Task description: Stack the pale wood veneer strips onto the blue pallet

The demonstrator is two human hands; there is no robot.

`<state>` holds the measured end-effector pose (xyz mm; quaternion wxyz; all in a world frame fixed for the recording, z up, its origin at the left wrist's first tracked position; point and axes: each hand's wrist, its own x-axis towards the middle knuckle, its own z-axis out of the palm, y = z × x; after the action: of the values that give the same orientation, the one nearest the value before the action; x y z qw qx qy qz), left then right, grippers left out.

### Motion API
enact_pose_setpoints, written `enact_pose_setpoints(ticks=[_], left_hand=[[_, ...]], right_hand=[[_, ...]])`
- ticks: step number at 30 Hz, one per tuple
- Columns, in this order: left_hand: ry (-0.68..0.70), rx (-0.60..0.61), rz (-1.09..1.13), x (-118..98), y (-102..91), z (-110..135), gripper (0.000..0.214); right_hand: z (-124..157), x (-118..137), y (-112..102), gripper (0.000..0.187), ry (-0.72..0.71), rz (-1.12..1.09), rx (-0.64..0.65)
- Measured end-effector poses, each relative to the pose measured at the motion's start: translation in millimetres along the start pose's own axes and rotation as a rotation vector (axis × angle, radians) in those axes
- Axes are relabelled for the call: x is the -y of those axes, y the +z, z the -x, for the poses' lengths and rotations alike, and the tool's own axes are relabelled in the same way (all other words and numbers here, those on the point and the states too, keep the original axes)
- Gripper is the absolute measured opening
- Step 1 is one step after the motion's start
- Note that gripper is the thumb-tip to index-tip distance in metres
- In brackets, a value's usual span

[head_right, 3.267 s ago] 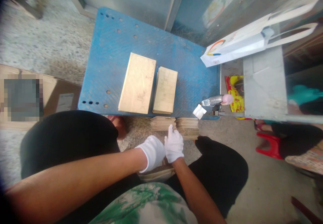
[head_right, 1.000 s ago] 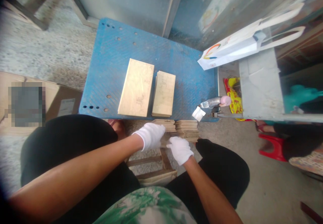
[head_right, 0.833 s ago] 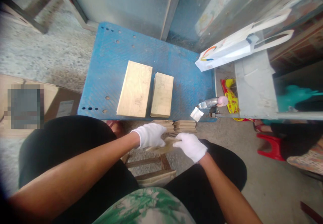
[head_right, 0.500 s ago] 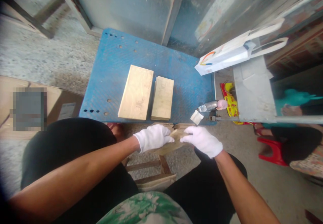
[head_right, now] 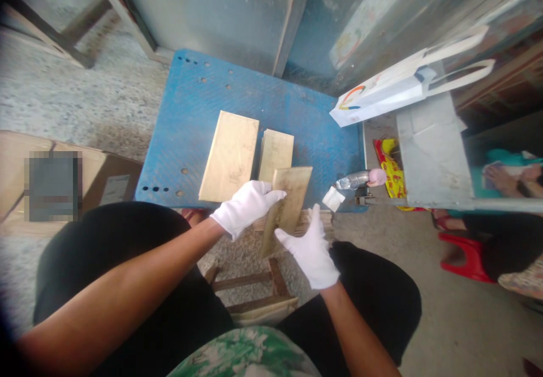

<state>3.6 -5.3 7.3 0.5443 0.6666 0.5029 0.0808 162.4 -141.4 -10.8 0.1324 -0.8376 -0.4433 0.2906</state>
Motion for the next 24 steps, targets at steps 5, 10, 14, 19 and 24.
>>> enact_pose_setpoints(ticks=[5,10,14,19,24], left_hand=[[-0.022,-0.018,0.071,1.3,1.7,-3.4,0.035],[-0.038,-0.021,0.122,1.0,0.6,-5.0,0.037],[-0.070,-0.026,0.171,-0.1,-2.0,-5.4,0.041],[-0.088,-0.020,0.107,-2.2,-3.6,-2.4,0.040],[-0.057,-0.069,0.056,-3.3,-5.8,4.1,0.040]], right_hand=[[5.1,36.0,16.1,0.132,0.104,0.115,0.033],[-2.2,46.0,17.1,0.137,0.078,0.140,0.007],[-4.0,45.4,19.7,0.136,0.053,0.141,-0.001],[-3.4,55.0,25.4,0.130,0.094,0.107,0.015],[-20.2,54.6,24.9,0.129,0.053,0.075,0.008]])
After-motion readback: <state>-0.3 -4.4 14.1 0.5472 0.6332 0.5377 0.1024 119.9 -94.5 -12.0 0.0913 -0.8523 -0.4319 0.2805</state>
